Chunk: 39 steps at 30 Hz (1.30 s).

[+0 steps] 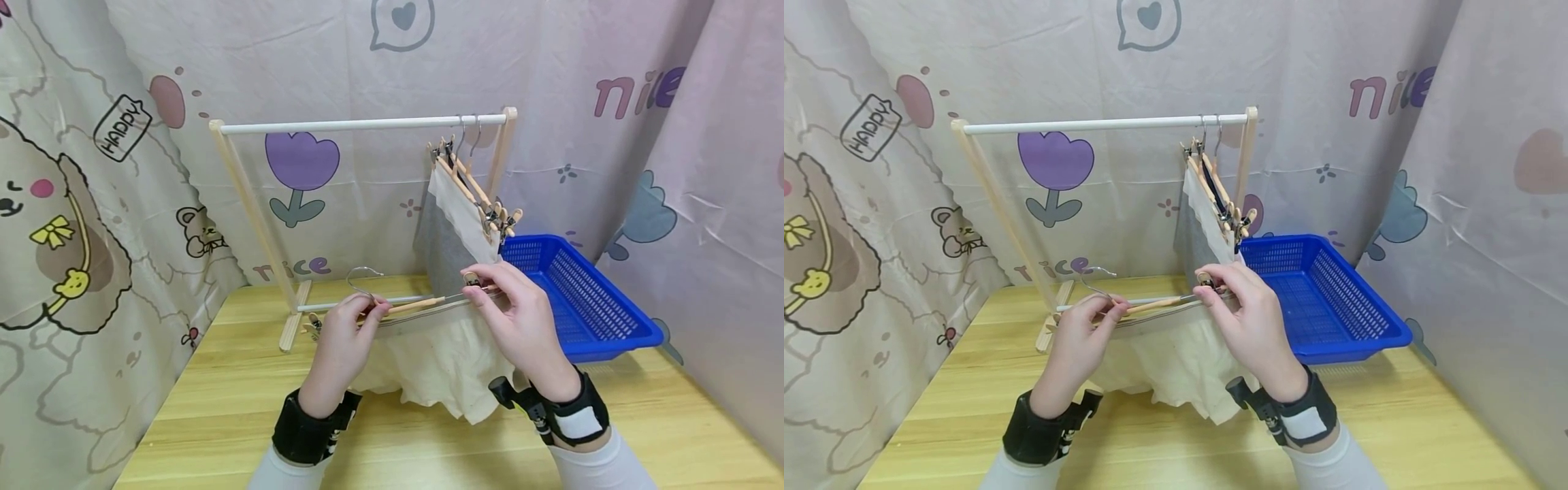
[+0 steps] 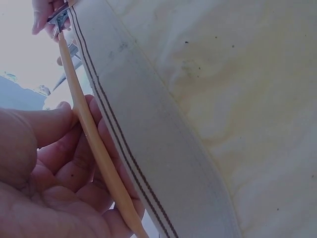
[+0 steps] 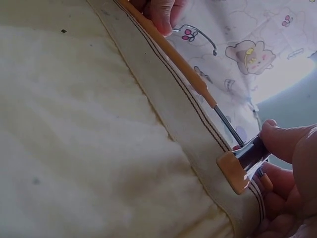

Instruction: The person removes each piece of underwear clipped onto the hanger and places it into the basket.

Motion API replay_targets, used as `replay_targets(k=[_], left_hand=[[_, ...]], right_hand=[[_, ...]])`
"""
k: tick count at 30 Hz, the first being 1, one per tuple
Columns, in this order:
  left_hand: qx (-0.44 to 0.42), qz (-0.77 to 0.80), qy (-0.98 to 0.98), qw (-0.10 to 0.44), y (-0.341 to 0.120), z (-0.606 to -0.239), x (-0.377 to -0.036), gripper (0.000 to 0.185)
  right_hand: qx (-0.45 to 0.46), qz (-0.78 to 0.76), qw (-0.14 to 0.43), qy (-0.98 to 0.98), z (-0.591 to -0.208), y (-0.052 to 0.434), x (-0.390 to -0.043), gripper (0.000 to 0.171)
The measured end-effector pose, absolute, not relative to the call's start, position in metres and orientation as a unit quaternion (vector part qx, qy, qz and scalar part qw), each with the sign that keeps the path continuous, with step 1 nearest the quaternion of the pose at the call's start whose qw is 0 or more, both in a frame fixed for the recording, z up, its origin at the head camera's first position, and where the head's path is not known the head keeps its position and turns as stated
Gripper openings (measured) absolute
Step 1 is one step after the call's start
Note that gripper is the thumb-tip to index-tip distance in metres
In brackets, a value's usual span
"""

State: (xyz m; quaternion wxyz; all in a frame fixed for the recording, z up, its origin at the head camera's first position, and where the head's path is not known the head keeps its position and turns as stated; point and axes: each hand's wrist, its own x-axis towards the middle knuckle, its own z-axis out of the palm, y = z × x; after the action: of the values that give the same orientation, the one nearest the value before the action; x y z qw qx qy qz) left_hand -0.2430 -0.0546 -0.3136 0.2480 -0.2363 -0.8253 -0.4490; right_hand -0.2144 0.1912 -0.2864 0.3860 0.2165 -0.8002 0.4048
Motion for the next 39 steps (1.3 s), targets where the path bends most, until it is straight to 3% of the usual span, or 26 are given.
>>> replay_targets(k=[39], left_hand=[[-0.242, -0.446, -0.825, 0.248, -0.0502, -0.3149, -0.2435, 0.011]], right_hand=[[0.221, 0.383, 0.418, -0.794, -0.2872, 0.1931, -0.2185, 0.02]])
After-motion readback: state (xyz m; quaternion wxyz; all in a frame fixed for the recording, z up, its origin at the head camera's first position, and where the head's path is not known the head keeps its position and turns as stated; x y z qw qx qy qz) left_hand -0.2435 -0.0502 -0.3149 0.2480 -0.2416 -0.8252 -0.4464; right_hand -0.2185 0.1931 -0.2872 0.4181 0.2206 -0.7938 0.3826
